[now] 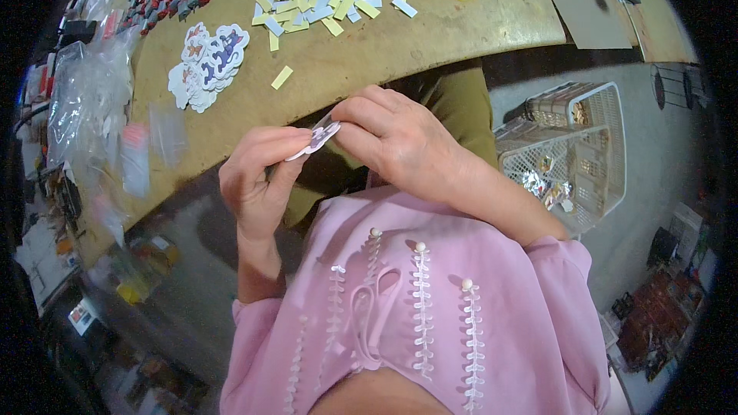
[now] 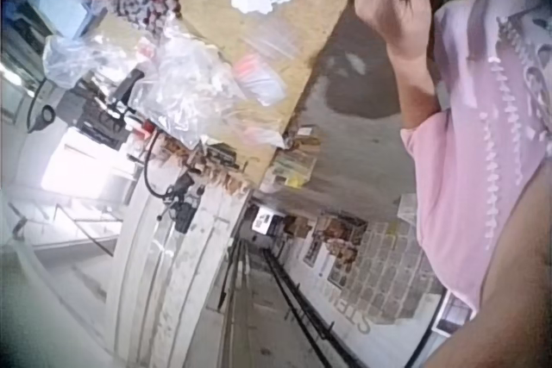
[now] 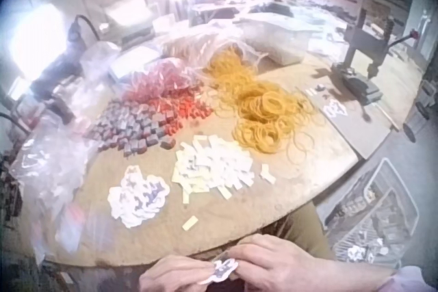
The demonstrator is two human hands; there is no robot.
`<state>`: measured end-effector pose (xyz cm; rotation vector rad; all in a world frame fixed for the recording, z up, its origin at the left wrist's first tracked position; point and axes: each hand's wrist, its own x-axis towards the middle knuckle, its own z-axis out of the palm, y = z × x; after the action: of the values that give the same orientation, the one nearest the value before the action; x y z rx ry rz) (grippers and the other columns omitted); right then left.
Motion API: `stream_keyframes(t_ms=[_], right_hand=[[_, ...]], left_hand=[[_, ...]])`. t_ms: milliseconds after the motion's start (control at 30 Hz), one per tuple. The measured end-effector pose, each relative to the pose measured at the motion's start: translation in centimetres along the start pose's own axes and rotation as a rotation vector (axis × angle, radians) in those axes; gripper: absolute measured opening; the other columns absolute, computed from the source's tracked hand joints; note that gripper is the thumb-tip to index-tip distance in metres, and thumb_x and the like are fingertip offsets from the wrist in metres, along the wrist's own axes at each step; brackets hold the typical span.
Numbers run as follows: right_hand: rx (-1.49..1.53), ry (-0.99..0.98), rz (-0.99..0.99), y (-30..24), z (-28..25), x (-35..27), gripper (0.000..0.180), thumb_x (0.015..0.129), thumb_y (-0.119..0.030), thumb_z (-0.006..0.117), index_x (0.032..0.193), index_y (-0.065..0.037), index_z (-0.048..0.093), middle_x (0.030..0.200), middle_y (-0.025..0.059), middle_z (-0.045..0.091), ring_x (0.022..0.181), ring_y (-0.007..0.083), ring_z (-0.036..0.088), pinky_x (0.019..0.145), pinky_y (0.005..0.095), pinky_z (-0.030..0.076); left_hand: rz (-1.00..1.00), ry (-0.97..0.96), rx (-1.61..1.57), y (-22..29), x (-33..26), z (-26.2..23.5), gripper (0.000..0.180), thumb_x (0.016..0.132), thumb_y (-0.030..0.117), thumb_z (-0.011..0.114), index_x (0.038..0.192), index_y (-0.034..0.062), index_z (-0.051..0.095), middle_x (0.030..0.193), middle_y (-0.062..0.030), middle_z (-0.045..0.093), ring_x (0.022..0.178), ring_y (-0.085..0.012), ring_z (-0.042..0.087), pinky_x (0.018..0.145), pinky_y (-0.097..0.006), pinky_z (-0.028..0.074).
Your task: The person assembles small craft kits by placing stickers, rubber bands, and small plastic pieces into clear plastic bags. They handle each item individually, open the bags, insert the contents, and set the filled bags aside on the table.
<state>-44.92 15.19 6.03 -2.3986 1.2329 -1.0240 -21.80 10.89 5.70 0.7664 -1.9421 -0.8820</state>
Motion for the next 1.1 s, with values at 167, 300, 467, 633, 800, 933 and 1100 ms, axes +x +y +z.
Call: stream_keyframes(t_ms=[167,300,467,633,800,933,1100], right_hand=[[0.008,-0.020,0.012,0.1,0.1,-0.2,0.023,0.077,-0.001,0.073,0.099,0.003,0.068,0.109,0.0136,0.067,0.097,0.0325,0.069,0.081,0.0408,0.059],[-0.002,-0.013,0.018,0.1,0.1,-0.2,0.023,0.077,0.000,0.072,0.099,0.003,0.068,0.109,0.0138,0.067,0.097,0.0324,0.069,0.081,0.0406,0.059],[-0.002,-0.012,0.024,0.3,0.3,-0.5,0.025,0.075,0.001,0.073,0.099,0.003,0.068,0.108,0.0137,0.068,0.096,0.0320,0.069,0.080,0.0399,0.059],[0.134,-0.104,0.086,0.7,0.4,-1.3,0.028,0.077,0.003,0.074,0.105,0.001,0.069,0.111,0.0136,0.068,0.098,0.0325,0.069,0.080,0.0395,0.059],[0.358,-0.158,0.188,0.6,0.6,-1.8,0.023,0.084,0.003,0.074,0.106,-0.002,0.069,0.114,0.0144,0.067,0.102,0.0354,0.069,0.084,0.0411,0.059],[0.393,-0.172,0.228,0.2,0.7,-1.9,0.017,0.089,0.001,0.073,0.105,-0.002,0.069,0.113,0.0150,0.067,0.102,0.0366,0.069,0.084,0.0417,0.059],[0.424,-0.180,0.270,0.6,1.1,-2.3,0.020,0.091,0.003,0.074,0.109,-0.003,0.069,0.114,0.0130,0.066,0.102,0.0332,0.069,0.084,0.0404,0.059]], left_hand=[[-0.040,-0.041,-0.016,0.0,-0.2,0.0,0.025,0.082,-0.006,0.083,0.103,0.0063,0.079,0.100,-0.0089,0.079,0.089,-0.0228,0.075,0.078,-0.033,0.058],[-0.043,-0.063,-0.007,0.1,-0.1,0.0,0.025,0.083,-0.006,0.082,0.104,0.0059,0.079,0.101,-0.0094,0.079,0.090,-0.0228,0.075,0.079,-0.032,0.059],[-0.078,-0.135,-0.034,0.0,-0.3,-0.3,0.027,0.084,-0.005,0.082,0.109,0.0044,0.079,0.104,-0.0110,0.079,0.092,-0.0247,0.075,0.081,-0.033,0.059],[-0.149,-0.231,-0.130,0.3,-0.3,-0.6,0.027,0.083,0.000,0.086,0.109,0.0022,0.079,0.105,-0.0122,0.078,0.091,-0.0218,0.075,0.079,-0.032,0.059],[-0.321,-0.262,-0.305,0.4,-0.8,-0.3,0.027,0.081,0.003,0.089,0.107,0.0014,0.079,0.104,-0.0124,0.077,0.087,-0.0165,0.074,0.073,-0.028,0.057],[-0.370,-0.275,-0.364,0.0,-0.9,-0.4,0.024,0.085,0.001,0.085,0.108,0.0006,0.079,0.104,-0.0115,0.077,0.086,-0.0173,0.074,0.073,-0.028,0.057],[-0.373,-0.305,-0.298,0.2,-0.6,-0.7,0.018,0.093,-0.003,0.074,0.111,-0.0005,0.077,0.102,-0.0109,0.077,0.088,-0.0183,0.074,0.075,-0.030,0.058]])
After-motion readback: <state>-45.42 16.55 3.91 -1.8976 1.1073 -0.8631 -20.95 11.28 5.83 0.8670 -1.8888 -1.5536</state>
